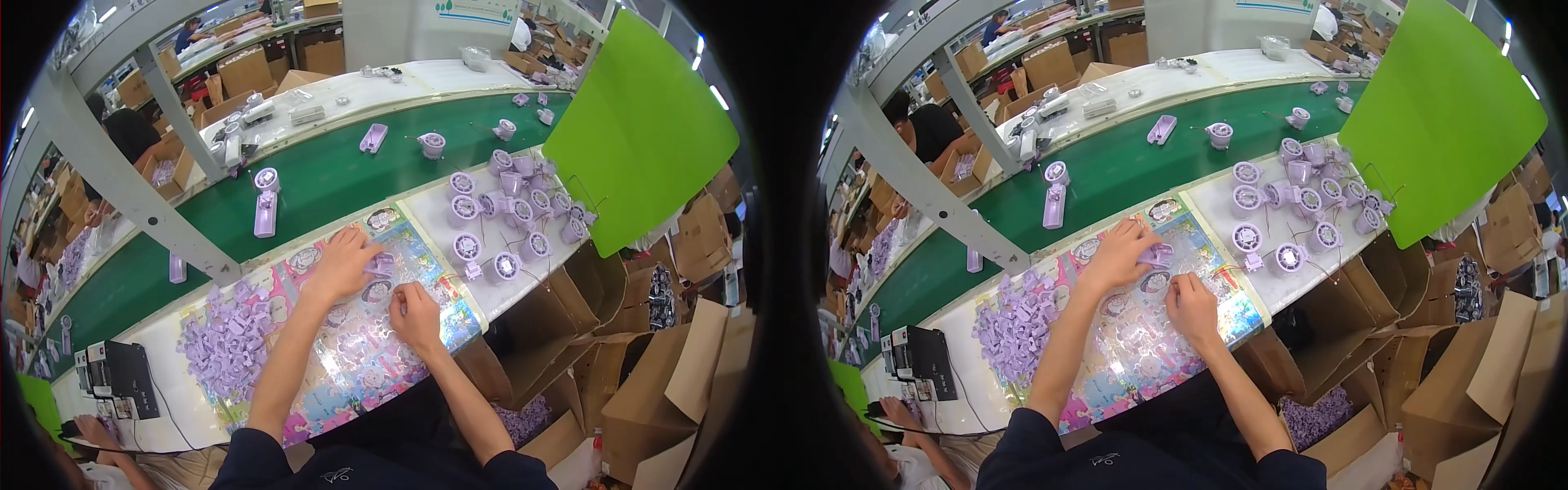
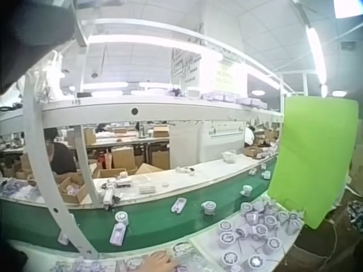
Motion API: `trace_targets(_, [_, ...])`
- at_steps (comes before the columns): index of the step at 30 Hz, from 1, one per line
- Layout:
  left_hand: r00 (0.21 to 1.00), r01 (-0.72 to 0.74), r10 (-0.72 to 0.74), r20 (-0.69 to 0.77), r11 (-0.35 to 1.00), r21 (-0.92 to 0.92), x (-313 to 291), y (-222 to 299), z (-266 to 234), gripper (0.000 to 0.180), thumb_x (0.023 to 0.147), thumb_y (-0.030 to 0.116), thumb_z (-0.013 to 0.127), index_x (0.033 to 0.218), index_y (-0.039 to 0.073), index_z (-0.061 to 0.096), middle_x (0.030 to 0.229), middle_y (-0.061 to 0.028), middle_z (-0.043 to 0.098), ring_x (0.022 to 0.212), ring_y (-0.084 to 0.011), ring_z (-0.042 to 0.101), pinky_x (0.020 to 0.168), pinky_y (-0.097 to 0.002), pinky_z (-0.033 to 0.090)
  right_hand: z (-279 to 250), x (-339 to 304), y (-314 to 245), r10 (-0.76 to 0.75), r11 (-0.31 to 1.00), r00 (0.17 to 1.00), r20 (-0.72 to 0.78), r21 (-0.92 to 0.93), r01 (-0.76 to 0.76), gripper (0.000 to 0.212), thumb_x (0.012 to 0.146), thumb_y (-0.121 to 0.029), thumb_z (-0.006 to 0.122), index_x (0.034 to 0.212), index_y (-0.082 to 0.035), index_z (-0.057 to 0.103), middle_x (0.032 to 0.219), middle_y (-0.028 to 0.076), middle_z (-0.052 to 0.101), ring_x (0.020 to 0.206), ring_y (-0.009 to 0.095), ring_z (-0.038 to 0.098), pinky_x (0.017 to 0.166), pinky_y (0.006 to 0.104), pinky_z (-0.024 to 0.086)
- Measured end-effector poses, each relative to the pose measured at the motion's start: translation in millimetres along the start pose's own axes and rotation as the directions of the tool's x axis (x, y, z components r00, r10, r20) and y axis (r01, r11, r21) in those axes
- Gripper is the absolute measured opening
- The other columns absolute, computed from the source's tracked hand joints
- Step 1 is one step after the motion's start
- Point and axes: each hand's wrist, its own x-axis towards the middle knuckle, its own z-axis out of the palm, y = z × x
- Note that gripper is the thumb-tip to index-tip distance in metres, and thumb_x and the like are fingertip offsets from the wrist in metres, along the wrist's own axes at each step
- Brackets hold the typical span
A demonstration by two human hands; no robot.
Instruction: The person assembles circular electronic handheld fans by combining plastic housings, motor assemblies, and other handheld fan parts, then securing them with screws using a screwdriver and applying stickers.
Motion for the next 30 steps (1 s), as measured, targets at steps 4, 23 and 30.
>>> trace_targets(4, [0.995,0.096,-0.097,-0.011,0.994,-0.050,-21.7,26.3,3.2,0.058,0.070,0.019,0.080,0.125,0.011,0.063,0.112,-0.0136,0.062,0.114,-0.0364,0.059,0.099,-0.0463,0.047,-5.2,-0.6,-0.6,0.014,1.000,0.999,-0.050,0.013,-0.013,0.013,0.081,-0.001,0.070,0.091,-0.004,0.063,0.082,0.011,0.062,0.068,0.030,0.066,0.060,0.0403,0.053])
trace_targets(23, [0.947,0.175,-0.211,-0.242,0.971,-0.163,-68.3,34.2,17.8,0.054,0.070,0.021,0.080,0.119,0.005,0.062,0.114,-0.0154,0.062,0.111,-0.0349,0.060,0.096,-0.0466,0.048,-105.3,105.3,66.7,0.080,0.873,0.841,0.536,-0.445,0.201,0.051,0.073,0.000,0.062,0.123,-0.011,0.066,0.130,0.018,0.055,0.121,0.044,0.050,0.103,0.0491,0.045])
trace_targets(30, [0.931,0.280,-0.317,-0.181,0.938,-0.204,-77.1,38.2,6.6,0.060,0.067,0.019,0.080,0.124,0.007,0.062,0.114,-0.0159,0.061,0.096,-0.0363,0.065,0.084,-0.0467,0.053,-100.9,118.4,-1.1,0.123,0.992,0.901,0.416,-0.063,-0.106,0.052,0.080,-0.034,0.081,0.121,-0.005,0.066,0.108,0.020,0.064,0.096,0.037,0.065,0.086,0.0436,0.053])
